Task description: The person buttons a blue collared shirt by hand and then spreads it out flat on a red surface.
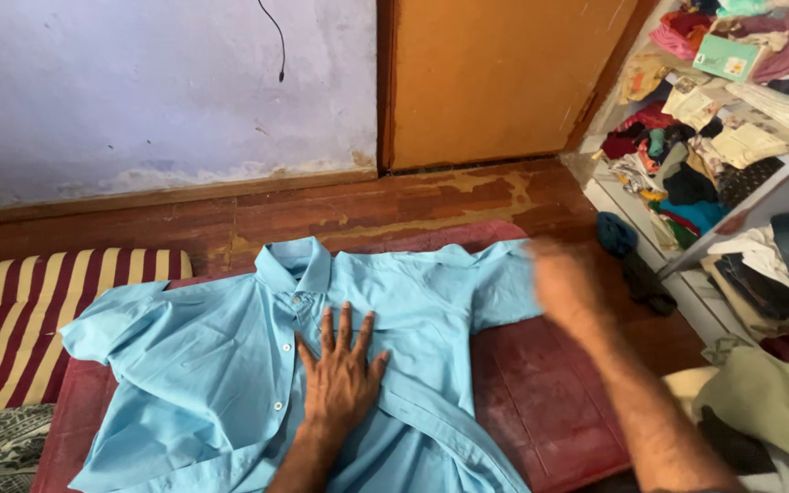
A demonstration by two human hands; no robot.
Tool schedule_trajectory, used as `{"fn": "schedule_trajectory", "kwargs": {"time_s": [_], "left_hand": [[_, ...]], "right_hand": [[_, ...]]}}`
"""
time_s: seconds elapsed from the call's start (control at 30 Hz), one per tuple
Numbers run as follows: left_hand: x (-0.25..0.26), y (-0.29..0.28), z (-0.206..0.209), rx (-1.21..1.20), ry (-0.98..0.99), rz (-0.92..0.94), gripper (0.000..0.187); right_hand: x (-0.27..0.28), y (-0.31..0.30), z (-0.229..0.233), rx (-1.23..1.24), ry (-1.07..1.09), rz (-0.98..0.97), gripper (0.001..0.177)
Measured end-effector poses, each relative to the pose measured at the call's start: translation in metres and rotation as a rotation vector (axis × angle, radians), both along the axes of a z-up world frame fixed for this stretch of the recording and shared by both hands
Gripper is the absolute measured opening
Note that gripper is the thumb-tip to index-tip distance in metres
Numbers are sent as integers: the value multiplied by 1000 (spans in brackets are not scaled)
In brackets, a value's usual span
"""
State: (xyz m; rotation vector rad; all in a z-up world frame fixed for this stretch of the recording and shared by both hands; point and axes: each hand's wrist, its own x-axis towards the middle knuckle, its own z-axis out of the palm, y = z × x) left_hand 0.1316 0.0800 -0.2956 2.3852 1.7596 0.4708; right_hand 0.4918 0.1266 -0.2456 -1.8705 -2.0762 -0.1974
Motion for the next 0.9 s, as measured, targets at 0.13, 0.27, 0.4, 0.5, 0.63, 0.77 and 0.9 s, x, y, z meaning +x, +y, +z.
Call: {"fn": "schedule_trajectory", "kwargs": {"time_s": [0.13,0.27,0.4,0.5,0.63,0.77,0.9], "left_hand": [[4,2,-5,40,13,-11,69],[-4,5,-4,23,12,47,67],[-5,8,-2,-31,54,90,67],[-3,9,-10,16,41,85,66],[3,13,-16,83,9,62,69],[16,8,-6,95,31,0,71],[29,1,15,-41,10,-53,72]], "right_hand": [[-61,10,-48,-18,183,524,58],[-28,31,-74,-115,-80,120,63],[48,33,-75,-26,-57,-465,67],[70,34,-83,139,129,-209,64],[68,46,-99,232,390,52,41],[78,60,-106,177,611,-178,21],[62,57,-87,340,298,-279,8]]}}
